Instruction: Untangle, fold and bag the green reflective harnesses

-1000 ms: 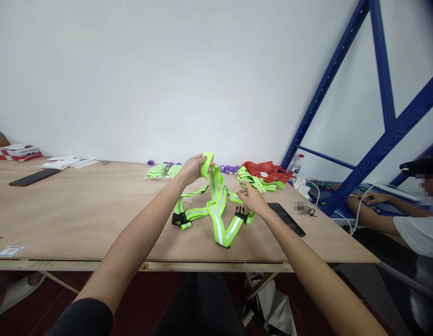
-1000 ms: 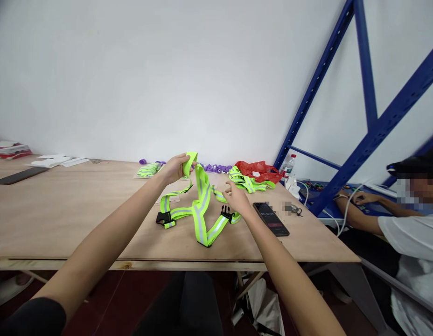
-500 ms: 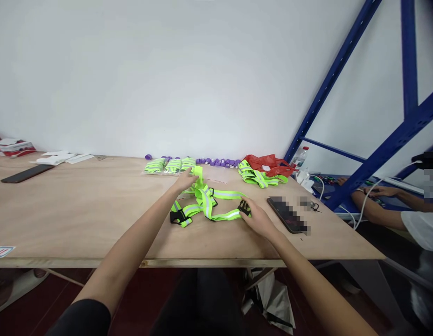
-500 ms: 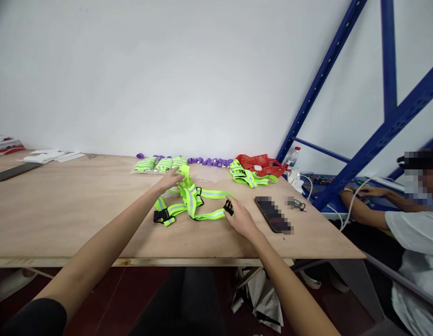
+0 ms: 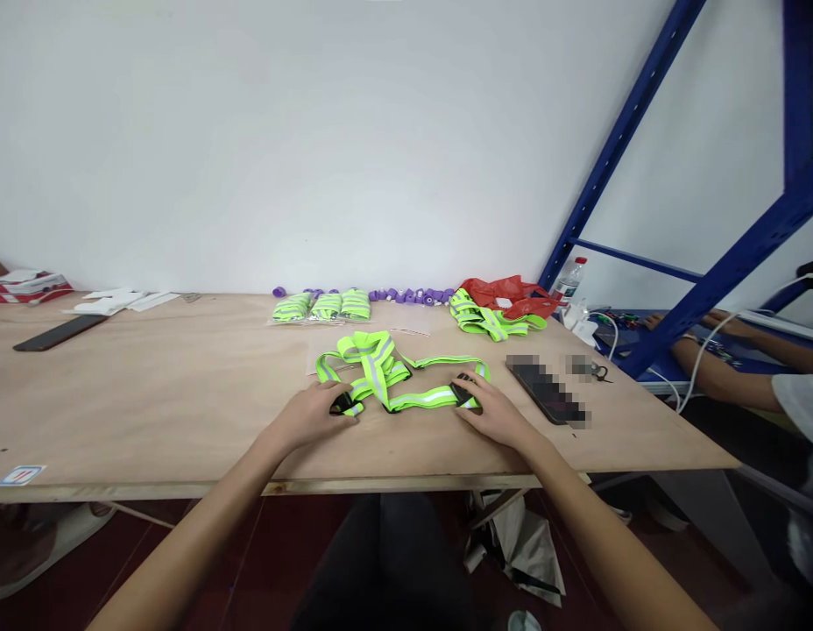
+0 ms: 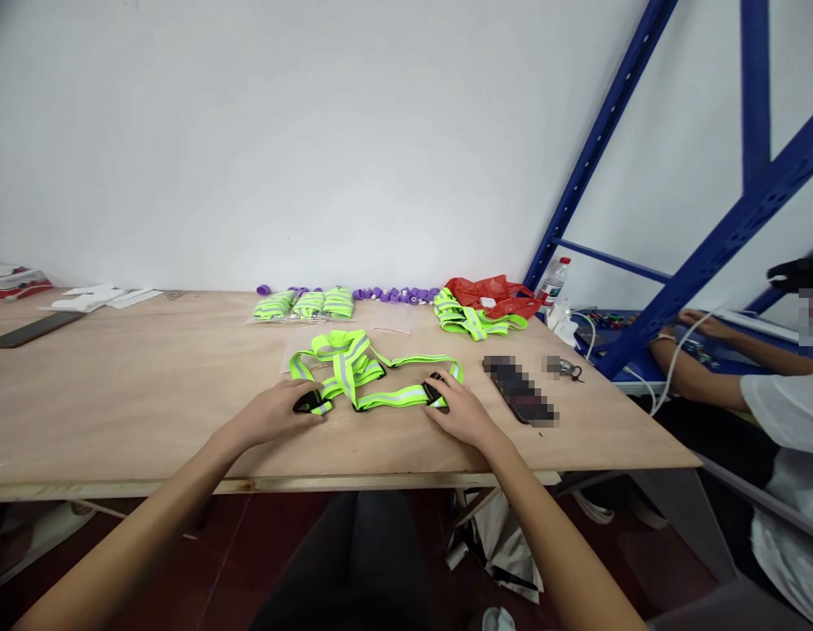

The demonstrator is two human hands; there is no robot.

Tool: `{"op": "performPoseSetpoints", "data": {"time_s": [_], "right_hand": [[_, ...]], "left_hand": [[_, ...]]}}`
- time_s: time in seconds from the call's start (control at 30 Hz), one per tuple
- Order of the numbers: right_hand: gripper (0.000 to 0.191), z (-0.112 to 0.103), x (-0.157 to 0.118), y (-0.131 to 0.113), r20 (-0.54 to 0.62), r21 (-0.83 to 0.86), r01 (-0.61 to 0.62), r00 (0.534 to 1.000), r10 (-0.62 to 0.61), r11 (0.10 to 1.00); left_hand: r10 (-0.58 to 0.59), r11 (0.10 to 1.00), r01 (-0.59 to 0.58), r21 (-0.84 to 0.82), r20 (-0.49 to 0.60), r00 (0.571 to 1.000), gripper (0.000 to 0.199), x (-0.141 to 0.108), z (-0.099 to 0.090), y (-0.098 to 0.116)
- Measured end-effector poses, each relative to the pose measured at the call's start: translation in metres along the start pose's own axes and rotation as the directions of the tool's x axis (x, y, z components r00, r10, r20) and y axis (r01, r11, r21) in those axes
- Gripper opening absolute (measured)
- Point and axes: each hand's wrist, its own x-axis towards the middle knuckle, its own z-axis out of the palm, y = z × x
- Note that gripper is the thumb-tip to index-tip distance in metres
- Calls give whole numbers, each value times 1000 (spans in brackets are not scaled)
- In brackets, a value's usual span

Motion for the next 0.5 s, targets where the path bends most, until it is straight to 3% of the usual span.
{"op": "performPoseSetpoints", "data": {"time_s": [0.17,0.3,0.4,0.5], "right_hand": [[44,0,1,-9,-35,-131,14,999,-19,991],[38,1,-3,-12,-114,-114,-85,991,72,990],[37,3,-5,-9,-202,-17,-151,969,144,988],[35,6,-7,-8,-258,-11,-164,954,156,986]], "left_hand": [[-79,997,79,1,-26,997,49,8,8,-3],[-112,938,75,-339,-92,989,48,22,-7,-12],[-272,750,142,-646,-104,957,56,36,-27,-19],[-408,461,127,-878,-83,909,50,56,-48,-21]]}}
